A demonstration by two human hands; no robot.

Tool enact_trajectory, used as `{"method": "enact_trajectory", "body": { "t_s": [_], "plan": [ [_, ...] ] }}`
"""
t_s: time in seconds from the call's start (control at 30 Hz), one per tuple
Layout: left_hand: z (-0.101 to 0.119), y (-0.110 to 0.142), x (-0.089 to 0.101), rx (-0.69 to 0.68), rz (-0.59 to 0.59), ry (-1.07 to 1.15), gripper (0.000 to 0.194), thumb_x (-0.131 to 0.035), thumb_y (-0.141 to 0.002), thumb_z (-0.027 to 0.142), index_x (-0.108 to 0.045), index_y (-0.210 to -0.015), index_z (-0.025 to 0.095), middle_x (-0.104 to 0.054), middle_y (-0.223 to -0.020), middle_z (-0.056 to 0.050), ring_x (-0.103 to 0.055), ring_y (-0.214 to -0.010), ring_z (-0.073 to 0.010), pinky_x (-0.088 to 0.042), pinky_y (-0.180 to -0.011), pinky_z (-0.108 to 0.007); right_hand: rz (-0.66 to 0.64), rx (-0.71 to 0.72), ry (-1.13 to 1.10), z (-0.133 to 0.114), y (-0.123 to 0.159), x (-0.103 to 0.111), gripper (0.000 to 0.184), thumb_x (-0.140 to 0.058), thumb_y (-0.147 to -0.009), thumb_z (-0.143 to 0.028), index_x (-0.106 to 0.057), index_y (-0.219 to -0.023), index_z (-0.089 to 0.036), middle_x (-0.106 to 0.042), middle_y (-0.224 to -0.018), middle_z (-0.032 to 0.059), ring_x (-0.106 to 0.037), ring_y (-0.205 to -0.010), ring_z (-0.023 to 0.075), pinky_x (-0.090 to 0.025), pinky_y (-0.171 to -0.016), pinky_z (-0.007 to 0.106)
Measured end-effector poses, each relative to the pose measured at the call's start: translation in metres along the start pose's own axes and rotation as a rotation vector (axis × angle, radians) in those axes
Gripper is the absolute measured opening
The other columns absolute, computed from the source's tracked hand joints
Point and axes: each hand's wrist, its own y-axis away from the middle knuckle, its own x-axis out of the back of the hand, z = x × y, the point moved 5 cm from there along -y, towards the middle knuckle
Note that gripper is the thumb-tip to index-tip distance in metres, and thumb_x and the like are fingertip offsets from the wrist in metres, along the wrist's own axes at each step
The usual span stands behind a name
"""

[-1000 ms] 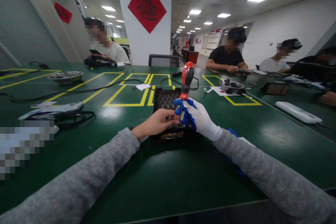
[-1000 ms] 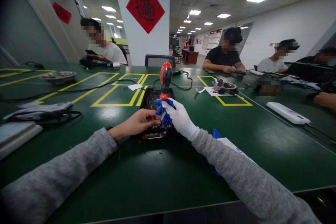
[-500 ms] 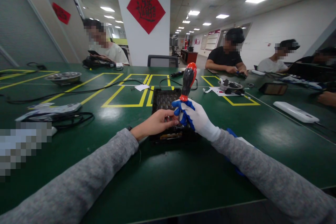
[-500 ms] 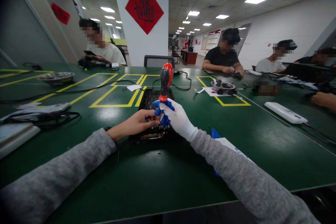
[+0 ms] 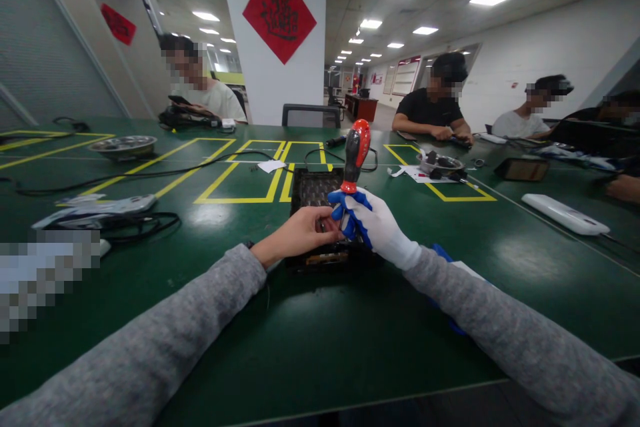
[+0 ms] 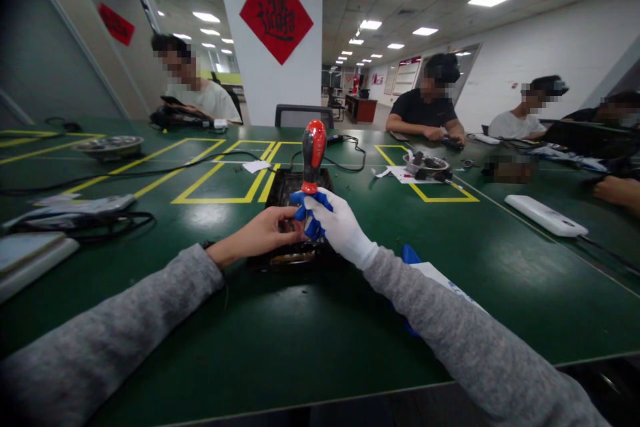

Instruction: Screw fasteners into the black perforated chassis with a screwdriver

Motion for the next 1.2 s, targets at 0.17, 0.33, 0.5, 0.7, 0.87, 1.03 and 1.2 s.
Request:
{"method": "enact_trajectory", "body": {
  "t_s": [0.17, 0.33, 0.5, 0.7, 0.87, 1.03, 1.2],
  "plan": [
    [-0.001, 0.001, -0.002, -0.001, -0.036, 0.105, 0.020, -0.060, -0.079, 0.030, -0.063, -0.084, 0.011, -0.062, -0.075, -0.002, -0.054, -0.065, -0.0114, -0.043, -0.061, -0.021, 0.024, -0.007, 0.026, -0.002, 0.000, 0.000, 0.037, -0.056, -0.079, -0.044, -0.061, -0.101, -0.015, -0.059, -0.070, -0.0006, -0.050, -0.048, 0.0061, -0.043, -0.044, 0.019],
    [0.001, 0.001, -0.001, -0.030, -0.095, 0.088, 0.020, -0.055, -0.083, 0.030, -0.063, -0.085, 0.012, -0.060, -0.073, -0.001, -0.052, -0.064, -0.0107, -0.042, -0.061, -0.021, 0.020, -0.006, 0.007, -0.002, 0.001, 0.001, 0.037, -0.055, -0.080, -0.044, -0.061, -0.103, -0.016, -0.058, -0.069, -0.0003, -0.051, -0.048, 0.0072, -0.044, -0.043, 0.019],
    [-0.004, 0.000, -0.001, 0.028, -0.036, 0.098, 0.024, -0.064, -0.076, 0.034, -0.060, -0.085, 0.013, -0.059, -0.075, -0.001, -0.053, -0.065, -0.0123, -0.043, -0.061, -0.023, 0.030, 0.017, 0.013, -0.003, 0.001, 0.002, 0.035, -0.057, -0.079, -0.042, -0.062, -0.101, -0.016, -0.059, -0.070, -0.0002, -0.051, -0.050, 0.0065, -0.043, -0.045, 0.018],
    [0.004, 0.001, 0.001, -0.049, -0.072, 0.022, 0.017, -0.055, -0.082, 0.028, -0.060, -0.080, 0.012, -0.060, -0.075, -0.001, -0.053, -0.069, -0.0127, -0.043, -0.067, -0.023, 0.031, 0.007, -0.004, -0.001, -0.001, 0.002, 0.037, -0.058, -0.078, -0.045, -0.063, -0.099, -0.015, -0.059, -0.072, 0.0001, -0.050, -0.048, 0.0058, -0.042, -0.044, 0.018],
    [0.007, 0.000, 0.000, -0.051, -0.080, 0.011, 0.017, -0.057, -0.082, 0.029, -0.060, -0.082, 0.013, -0.060, -0.078, -0.001, -0.054, -0.072, -0.0134, -0.043, -0.071, -0.024, 0.028, -0.004, -0.019, 0.000, 0.000, 0.003, 0.035, -0.058, -0.078, -0.043, -0.063, -0.099, -0.015, -0.059, -0.070, -0.0003, -0.049, -0.047, 0.0056, -0.042, -0.044, 0.018],
    [0.002, -0.001, 0.001, -0.007, -0.040, 0.000, 0.019, -0.062, -0.078, 0.032, -0.058, -0.079, 0.013, -0.058, -0.074, 0.000, -0.053, -0.067, -0.0123, -0.042, -0.065, -0.023, 0.038, -0.002, -0.014, -0.001, 0.001, 0.002, 0.034, -0.059, -0.077, -0.042, -0.063, -0.099, -0.016, -0.059, -0.068, -0.0010, -0.050, -0.049, 0.0066, -0.043, -0.046, 0.019],
    [0.005, 0.001, 0.003, -0.067, -0.047, -0.020, 0.016, -0.055, -0.082, 0.028, -0.059, -0.080, 0.013, -0.059, -0.077, -0.001, -0.054, -0.072, -0.0130, -0.042, -0.070, -0.024, 0.057, 0.009, -0.004, -0.002, 0.000, 0.003, 0.037, -0.059, -0.077, -0.043, -0.061, -0.103, -0.016, -0.059, -0.070, -0.0013, -0.050, -0.047, 0.0058, -0.042, -0.044, 0.018]
  ]
}}
